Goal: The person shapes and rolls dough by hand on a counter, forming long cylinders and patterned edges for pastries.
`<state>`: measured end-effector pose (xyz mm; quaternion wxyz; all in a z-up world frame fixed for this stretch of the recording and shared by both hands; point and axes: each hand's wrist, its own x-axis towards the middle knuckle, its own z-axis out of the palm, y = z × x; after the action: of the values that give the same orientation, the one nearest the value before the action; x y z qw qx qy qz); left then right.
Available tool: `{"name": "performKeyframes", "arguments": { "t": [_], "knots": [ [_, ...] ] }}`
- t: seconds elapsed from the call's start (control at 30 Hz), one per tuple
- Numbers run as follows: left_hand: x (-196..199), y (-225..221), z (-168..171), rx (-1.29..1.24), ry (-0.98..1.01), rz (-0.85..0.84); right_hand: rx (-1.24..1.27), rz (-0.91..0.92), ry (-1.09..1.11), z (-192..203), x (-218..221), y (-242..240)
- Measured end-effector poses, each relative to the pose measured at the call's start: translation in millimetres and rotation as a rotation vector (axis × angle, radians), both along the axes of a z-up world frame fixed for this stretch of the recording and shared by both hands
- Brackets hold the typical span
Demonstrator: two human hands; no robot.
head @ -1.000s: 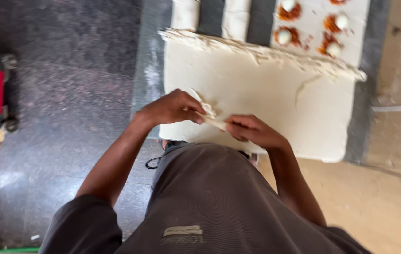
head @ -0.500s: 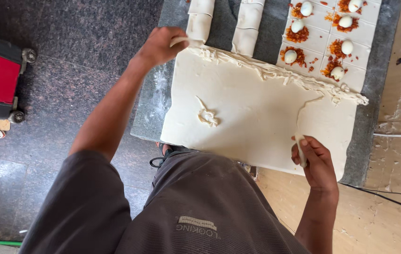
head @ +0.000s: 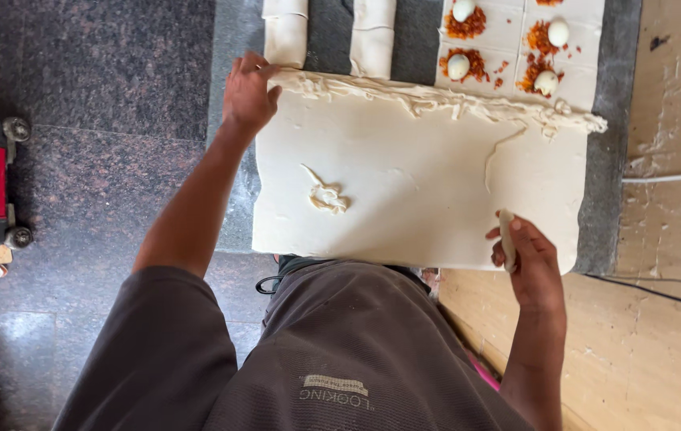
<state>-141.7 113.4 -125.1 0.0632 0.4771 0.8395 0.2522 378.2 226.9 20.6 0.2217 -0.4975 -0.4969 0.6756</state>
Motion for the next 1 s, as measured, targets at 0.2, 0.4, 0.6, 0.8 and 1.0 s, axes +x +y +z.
{"name": "performKeyframes", "arguments": {
  "t": [0.2,0.4,0.6,0.8,1.0],
  "knots": [
    [34,-3,-28,0.088,0.151,-0.130,0.125,-0.003,-0.029,-4,-5,39],
    [32,15,9,-0.054,-0.049,0.001,0.288,0.260,-0.005,-21,-18,79],
    [113,56,35,0.127,-0.723,0.336,0.250,0.382,-0.059,-24,-51,96],
    [255,78,47,0.156,-1.228,-0.156,0.261,0.592,-0.055,-23,-86,96],
    [261,65,67,0.199,-1.539,-0.007,0.234,0.683,0.134,-35,-100,80]
  ]
}}
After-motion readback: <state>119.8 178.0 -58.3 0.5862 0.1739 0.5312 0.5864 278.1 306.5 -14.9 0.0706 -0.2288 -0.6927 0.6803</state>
